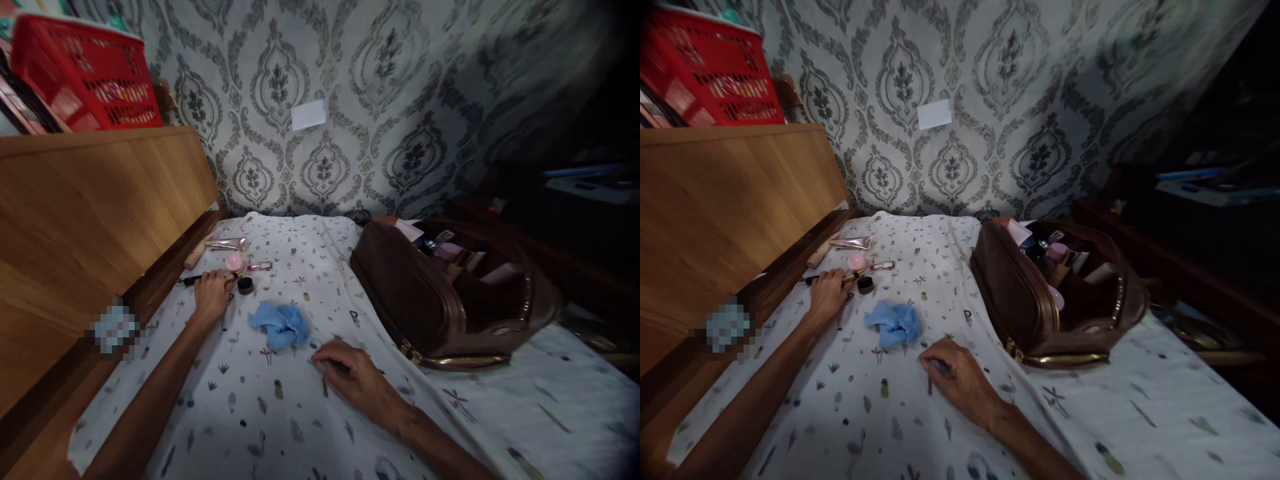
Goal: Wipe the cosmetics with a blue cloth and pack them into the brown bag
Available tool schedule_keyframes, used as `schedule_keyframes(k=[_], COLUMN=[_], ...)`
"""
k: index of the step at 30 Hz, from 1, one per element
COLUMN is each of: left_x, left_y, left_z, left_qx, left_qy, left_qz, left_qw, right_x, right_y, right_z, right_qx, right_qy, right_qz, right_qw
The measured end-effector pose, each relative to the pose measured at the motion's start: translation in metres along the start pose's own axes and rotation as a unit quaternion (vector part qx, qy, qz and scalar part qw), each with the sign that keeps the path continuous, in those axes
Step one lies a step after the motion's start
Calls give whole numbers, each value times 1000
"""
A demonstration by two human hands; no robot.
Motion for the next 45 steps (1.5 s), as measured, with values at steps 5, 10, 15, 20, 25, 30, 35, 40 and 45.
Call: schedule_keyframes(k=[5, 10, 15, 20, 25, 30, 35, 40, 45], left_x=[14, 25, 18, -2, -20, -10, -2, -19, -16], left_y=[-29, -62, -89, -90, -89, -87, -100, -110, -97], left_z=[-15, -66, -120, -129, -125, -107, -121, -149, -136], left_qx=[-26, -229, -347, -338, -336, -297, -353, -435, -379], left_qy=[-34, -274, -376, -307, -125, -193, -309, -270, -333], left_qz=[-32, -12, 107, 54, 39, 3, -59, -43, 22], left_qw=[999, 934, 852, 888, 933, 935, 881, 858, 863], right_x=[5, 6, 2, 13, 19, 18, 13, 12, 17], right_y=[11, 28, 33, 27, 26, 22, 20, 18, 22], right_z=[-5, -17, -29, -42, -47, -44, -28, -19, -29], right_qx=[-60, -69, -44, -50, -45, -41, -9, 13, 20], right_qy=[61, 315, 447, 400, 341, 283, 226, 246, 367], right_qz=[33, -54, -106, -148, -197, -217, -195, -170, -169], right_qw=[996, 945, 887, 903, 918, 933, 954, 954, 914])
Point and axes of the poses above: each hand's wrist, its own y-axis towards the middle knuckle, its own x-axis out of the back of the hand, z = x × y, the point moved 7 cm from there along y, towards the middle knuckle, and after that the axes turned 14 degrees about z, right-handed, at the moved point
